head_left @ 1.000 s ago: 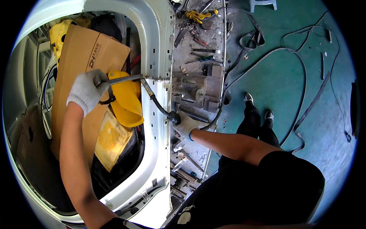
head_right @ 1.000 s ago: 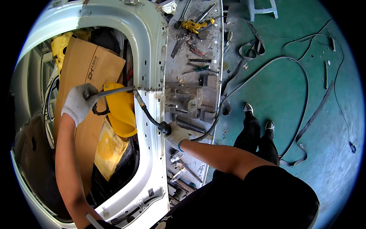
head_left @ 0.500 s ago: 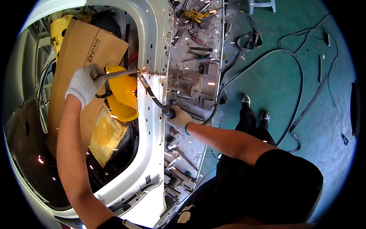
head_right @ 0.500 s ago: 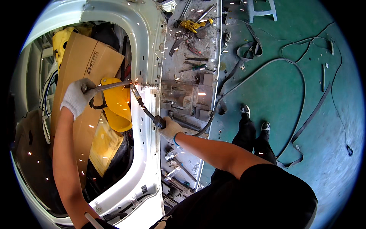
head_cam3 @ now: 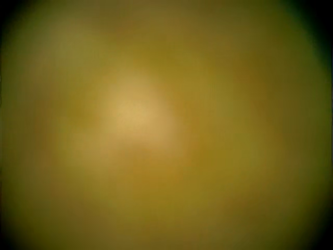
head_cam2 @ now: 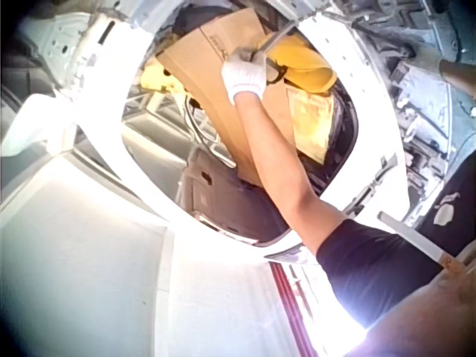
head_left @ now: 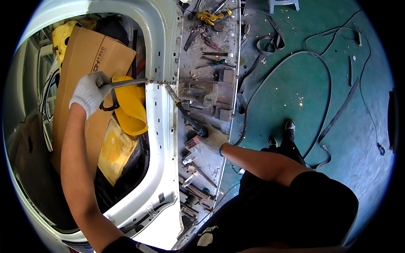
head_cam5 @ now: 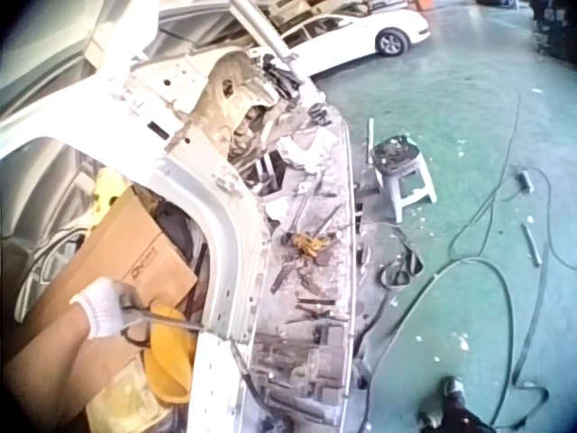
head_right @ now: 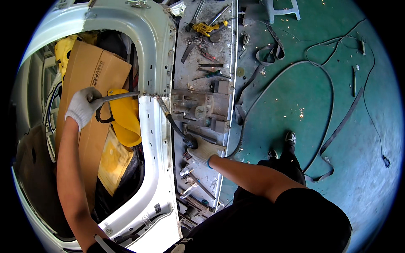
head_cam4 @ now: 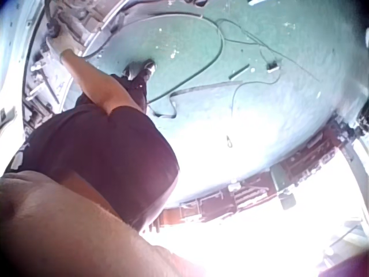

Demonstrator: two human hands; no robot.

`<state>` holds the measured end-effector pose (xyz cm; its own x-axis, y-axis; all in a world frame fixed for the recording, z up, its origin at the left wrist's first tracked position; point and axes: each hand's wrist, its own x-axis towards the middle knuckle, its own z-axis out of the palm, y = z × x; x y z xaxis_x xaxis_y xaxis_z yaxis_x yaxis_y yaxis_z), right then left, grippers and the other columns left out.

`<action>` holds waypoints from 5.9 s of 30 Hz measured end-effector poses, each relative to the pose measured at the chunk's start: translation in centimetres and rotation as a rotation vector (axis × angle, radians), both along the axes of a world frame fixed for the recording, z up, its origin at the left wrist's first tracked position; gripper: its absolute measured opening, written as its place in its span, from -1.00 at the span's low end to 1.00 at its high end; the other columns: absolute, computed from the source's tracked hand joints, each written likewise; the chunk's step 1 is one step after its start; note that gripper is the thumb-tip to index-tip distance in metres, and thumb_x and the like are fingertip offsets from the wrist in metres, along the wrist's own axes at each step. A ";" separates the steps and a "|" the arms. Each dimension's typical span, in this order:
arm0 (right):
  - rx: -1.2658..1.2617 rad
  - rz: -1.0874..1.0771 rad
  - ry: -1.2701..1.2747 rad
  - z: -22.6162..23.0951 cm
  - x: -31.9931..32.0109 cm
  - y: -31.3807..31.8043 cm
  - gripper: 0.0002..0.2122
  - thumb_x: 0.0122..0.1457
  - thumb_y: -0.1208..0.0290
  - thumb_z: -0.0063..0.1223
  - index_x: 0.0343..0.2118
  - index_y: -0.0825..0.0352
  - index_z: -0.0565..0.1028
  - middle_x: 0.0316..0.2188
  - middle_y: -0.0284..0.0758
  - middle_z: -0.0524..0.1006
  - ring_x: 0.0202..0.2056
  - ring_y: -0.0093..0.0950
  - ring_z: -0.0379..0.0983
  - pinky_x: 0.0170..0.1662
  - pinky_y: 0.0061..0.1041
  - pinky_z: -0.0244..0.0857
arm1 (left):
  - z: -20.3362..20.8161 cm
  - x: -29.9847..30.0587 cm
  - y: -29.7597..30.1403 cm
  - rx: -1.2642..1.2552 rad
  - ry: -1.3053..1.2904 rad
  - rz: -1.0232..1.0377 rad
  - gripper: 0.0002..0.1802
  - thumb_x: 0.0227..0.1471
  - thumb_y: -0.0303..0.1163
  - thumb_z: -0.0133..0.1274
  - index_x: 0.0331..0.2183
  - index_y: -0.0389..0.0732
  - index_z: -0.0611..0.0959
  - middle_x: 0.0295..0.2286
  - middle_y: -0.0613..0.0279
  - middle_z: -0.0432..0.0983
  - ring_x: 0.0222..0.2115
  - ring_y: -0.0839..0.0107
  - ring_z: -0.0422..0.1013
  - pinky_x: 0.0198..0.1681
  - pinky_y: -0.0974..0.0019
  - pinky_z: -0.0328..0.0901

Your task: The person welds a white metal car frame using a welding torch and a yellow face shield for eye protection. They repeatedly weld along the frame's edge, pause to hammer the welds, and continue welding while holding the shield in front of their face.

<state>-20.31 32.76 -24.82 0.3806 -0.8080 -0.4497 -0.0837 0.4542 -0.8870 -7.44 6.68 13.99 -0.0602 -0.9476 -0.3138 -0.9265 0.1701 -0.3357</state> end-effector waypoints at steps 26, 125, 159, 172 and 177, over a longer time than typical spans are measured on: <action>-0.125 -0.038 0.164 -0.7 9.1 -4.6 -0.69 0.25 0.15 0.09 -0.03 0.19 0.44 -0.21 -0.06 0.63 -0.15 0.00 0.61 -0.07 -0.01 0.47 | -0.1 2.2 1.5 -0.028 0.080 -0.040 -0.89 0.03 -0.47 0.29 -0.33 -0.26 0.73 -0.60 0.19 0.48 -0.59 0.40 0.33 -0.45 0.30 0.30; -0.192 0.117 0.313 0.1 4.0 -7.0 -0.57 0.19 0.13 0.19 0.07 0.19 0.45 -0.13 -0.03 0.66 -0.10 0.02 0.62 -0.01 -0.04 0.49 | -1.2 -4.1 1.4 -0.040 -0.172 -0.004 -0.80 0.05 -0.38 0.23 -0.28 -0.27 0.74 -0.34 -0.05 0.67 -0.27 0.00 0.60 -0.12 0.11 0.49; 0.481 -0.809 0.047 -15.9 -19.8 11.8 -0.83 0.15 0.43 0.16 -0.24 0.22 0.41 -0.57 -0.42 0.39 -0.56 -0.53 0.39 -0.52 -0.43 0.24 | -1.5 -2.0 3.1 -0.129 -0.044 0.025 -0.73 0.00 -0.35 0.26 -0.25 -0.31 0.76 -0.34 -0.12 0.67 -0.26 -0.01 0.61 -0.10 0.12 0.48; 0.292 -0.613 -0.078 -9.3 -24.9 8.0 -0.78 0.12 0.43 0.21 -0.22 0.26 0.40 -0.54 -0.42 0.40 -0.57 -0.54 0.37 -0.51 -0.45 0.26 | -11.5 -0.9 21.5 -0.641 0.454 0.373 -0.70 0.25 -0.15 0.10 -0.24 -0.21 0.70 -0.39 -0.14 0.65 -0.29 -0.11 0.60 -0.18 -0.05 0.46; 0.294 -0.544 -0.054 -5.8 -28.4 4.2 -0.74 0.15 0.40 0.22 -0.15 0.33 0.42 -0.49 -0.38 0.46 -0.49 -0.50 0.45 -0.41 -0.45 0.37 | -26.3 -5.6 34.3 -0.509 1.597 0.913 -0.77 0.19 -0.34 0.27 -0.13 -0.21 0.73 -0.44 0.28 0.61 -0.63 0.63 0.33 -0.60 0.52 0.16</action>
